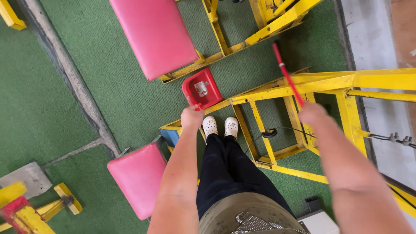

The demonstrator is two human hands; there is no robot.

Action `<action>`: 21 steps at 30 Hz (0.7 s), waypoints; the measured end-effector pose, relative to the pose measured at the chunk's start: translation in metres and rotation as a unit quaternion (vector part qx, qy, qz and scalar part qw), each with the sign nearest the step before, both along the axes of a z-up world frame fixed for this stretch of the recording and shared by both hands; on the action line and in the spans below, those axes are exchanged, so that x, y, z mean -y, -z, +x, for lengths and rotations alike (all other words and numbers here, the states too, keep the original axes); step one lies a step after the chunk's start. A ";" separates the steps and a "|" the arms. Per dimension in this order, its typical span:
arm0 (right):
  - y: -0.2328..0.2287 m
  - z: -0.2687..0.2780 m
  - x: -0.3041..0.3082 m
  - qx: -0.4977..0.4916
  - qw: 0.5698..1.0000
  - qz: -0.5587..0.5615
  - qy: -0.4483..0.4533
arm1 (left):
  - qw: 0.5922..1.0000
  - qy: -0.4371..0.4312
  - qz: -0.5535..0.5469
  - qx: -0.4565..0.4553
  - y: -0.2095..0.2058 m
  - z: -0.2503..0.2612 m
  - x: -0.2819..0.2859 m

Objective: The recorder is sweeping the floor of a gym using a broom and a red dustpan.

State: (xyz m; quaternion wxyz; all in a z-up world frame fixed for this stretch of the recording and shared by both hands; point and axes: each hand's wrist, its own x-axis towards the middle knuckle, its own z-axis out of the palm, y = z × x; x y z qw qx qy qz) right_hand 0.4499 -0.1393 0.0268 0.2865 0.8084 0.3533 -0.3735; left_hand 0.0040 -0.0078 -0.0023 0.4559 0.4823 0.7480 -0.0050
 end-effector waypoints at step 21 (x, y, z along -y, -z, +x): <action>-0.068 0.100 0.040 -0.017 0.972 -0.084 -0.217 | 0.998 -0.013 -0.056 0.024 -0.060 -0.133 -0.010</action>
